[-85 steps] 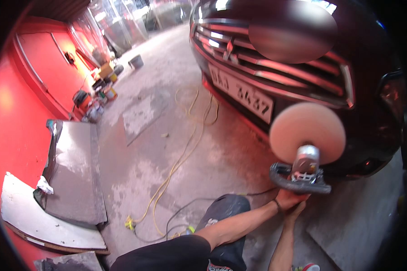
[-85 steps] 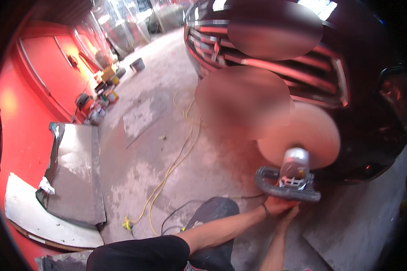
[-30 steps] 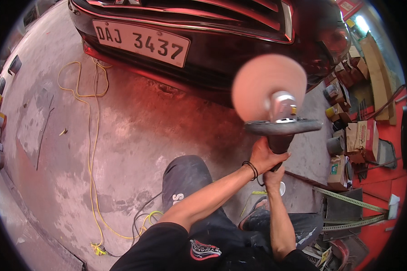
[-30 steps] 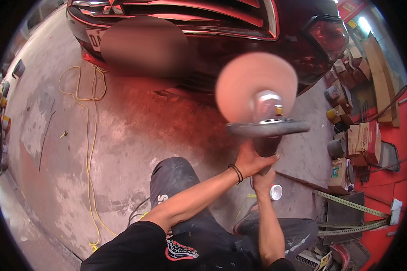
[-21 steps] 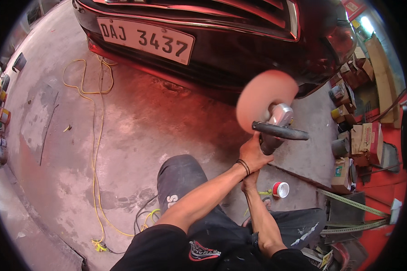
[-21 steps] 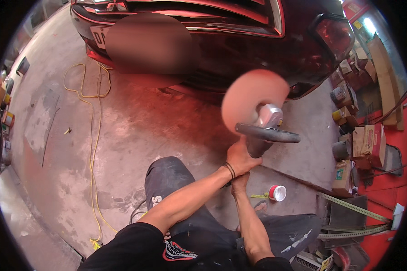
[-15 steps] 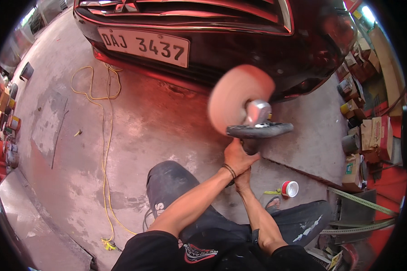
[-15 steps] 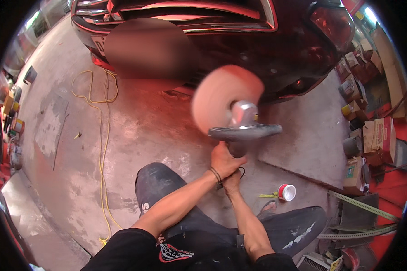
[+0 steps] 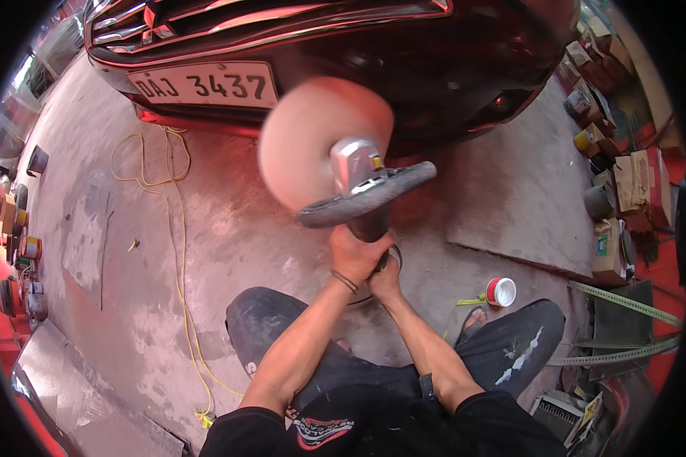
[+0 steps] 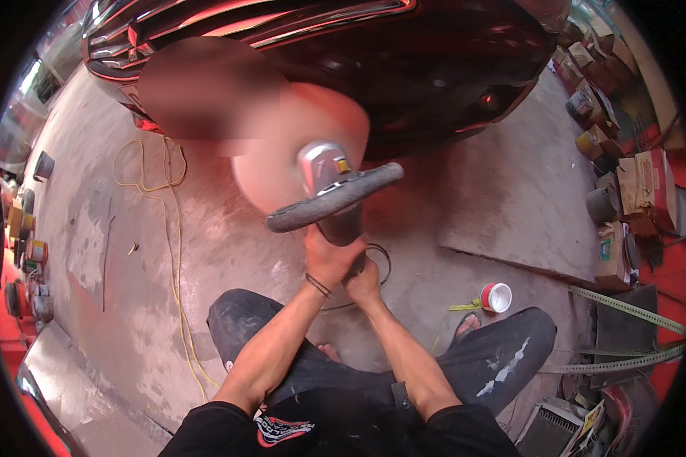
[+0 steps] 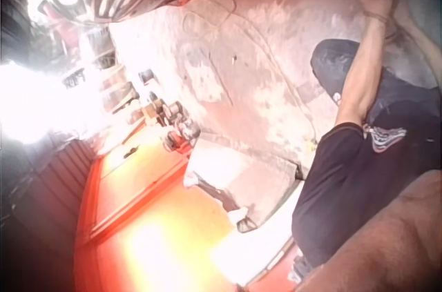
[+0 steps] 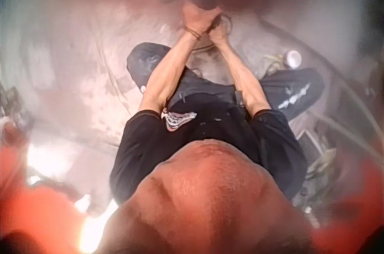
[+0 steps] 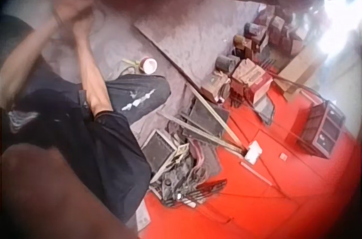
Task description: The person sits on the floor and uses a rotary polisher with a buffing pad to polish the front bumper of a dark red car. They periodically stop to apply more compound from a small container and continue buffing the bumper surface.
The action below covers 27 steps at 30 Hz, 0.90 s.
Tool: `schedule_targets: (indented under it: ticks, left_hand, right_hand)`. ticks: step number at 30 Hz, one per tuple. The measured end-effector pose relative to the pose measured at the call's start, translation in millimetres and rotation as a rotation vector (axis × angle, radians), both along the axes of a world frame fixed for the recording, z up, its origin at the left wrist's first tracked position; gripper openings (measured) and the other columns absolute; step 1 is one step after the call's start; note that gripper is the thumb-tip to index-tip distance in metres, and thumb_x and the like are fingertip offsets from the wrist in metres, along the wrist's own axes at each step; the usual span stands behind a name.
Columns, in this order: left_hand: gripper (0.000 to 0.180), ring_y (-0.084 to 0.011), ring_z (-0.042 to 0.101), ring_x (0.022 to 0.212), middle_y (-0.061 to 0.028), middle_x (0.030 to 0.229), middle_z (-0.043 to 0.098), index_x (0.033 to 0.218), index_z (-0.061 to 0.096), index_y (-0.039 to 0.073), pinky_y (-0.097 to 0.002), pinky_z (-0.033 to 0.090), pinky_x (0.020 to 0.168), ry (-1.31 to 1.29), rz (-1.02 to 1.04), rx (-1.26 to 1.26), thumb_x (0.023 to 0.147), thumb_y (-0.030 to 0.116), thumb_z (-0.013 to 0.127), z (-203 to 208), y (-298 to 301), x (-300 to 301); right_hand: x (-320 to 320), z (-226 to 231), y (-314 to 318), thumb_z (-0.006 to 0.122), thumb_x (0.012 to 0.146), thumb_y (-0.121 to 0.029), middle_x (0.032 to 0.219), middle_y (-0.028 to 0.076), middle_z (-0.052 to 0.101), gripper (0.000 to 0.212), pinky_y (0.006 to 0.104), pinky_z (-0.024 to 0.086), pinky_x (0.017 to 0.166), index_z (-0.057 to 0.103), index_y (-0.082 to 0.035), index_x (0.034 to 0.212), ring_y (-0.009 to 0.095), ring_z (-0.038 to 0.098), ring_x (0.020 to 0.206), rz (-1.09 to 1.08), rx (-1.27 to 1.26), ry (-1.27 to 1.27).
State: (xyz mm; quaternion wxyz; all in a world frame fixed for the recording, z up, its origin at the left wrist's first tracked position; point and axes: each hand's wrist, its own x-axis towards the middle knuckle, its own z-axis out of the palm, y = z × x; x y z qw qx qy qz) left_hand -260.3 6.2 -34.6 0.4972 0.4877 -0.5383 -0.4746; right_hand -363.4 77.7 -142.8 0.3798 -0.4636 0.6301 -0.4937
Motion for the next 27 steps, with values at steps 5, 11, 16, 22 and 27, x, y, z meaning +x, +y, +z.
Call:
schedule_targets:
  ticks: [5, 11, 16, 22, 27]
  left_hand:
    - [0.064, -0.0257, 0.075, 0.113, -0.0161, 0.122, 0.078, 0.129, 0.069, -0.003, -0.0412, 0.060, 0.102, -0.011, -0.163, -0.088, 0.075, 0.020, 0.095, 4.4, -0.8, -44.2]
    - [0.081, -0.0326, 0.076, 0.115, -0.0220, 0.121, 0.077, 0.137, 0.061, -0.002, -0.0428, 0.059, 0.103, 0.133, -0.239, -0.018, 0.070, 0.025, 0.096, 4.0, -6.2, -82.1]
    - [0.075, -0.0262, 0.076, 0.106, -0.0124, 0.116, 0.078, 0.135, 0.062, 0.000, -0.0404, 0.060, 0.098, 0.547, -0.109, -0.032, 0.074, 0.025, 0.098, 29.0, 3.9, -95.3]
    - [0.046, -0.0157, 0.073, 0.096, -0.0049, 0.106, 0.075, 0.120, 0.070, 0.003, -0.0352, 0.060, 0.091, 0.924, -0.127, 0.090, 0.083, 0.019, 0.092, 56.3, -7.0, -66.1]
    - [0.036, -0.0152, 0.073, 0.093, -0.0047, 0.104, 0.075, 0.116, 0.071, 0.003, -0.0349, 0.060, 0.088, 1.176, -0.058, 0.211, 0.089, 0.021, 0.088, 60.8, -4.0, -66.0]
  right_hand:
    - [-44.4, -8.2, 18.1, 0.077, 0.094, -0.018, 0.107, 0.015, 0.082, 0.031, 0.0437, 0.058, 0.091, 0.074, -0.005, 0.121, 0.030, 0.078, 0.108, -0.105, -0.049, 0.276]
    - [-72.2, 11.7, 19.2, 0.078, 0.093, -0.018, 0.105, 0.013, 0.081, 0.028, 0.0428, 0.058, 0.086, 0.074, -0.005, 0.117, 0.029, 0.078, 0.100, -0.252, -0.146, 0.365]
    - [-82.1, 120.4, 21.4, 0.084, 0.088, -0.018, 0.096, 0.015, 0.080, 0.032, 0.0384, 0.057, 0.083, 0.074, -0.003, 0.115, 0.023, 0.078, 0.092, -0.288, -0.077, 0.456]
    - [-58.9, 221.5, 0.8, 0.084, 0.083, -0.024, 0.090, 0.021, 0.078, 0.027, 0.0529, 0.058, 0.078, 0.072, -0.010, 0.102, 0.049, 0.075, 0.089, -0.207, 0.090, 0.901]
    - [-44.2, 264.6, -5.4, 0.081, 0.083, -0.024, 0.090, 0.019, 0.078, 0.024, 0.0555, 0.057, 0.077, 0.072, -0.011, 0.101, 0.047, 0.075, 0.088, -0.130, 0.163, 1.182]
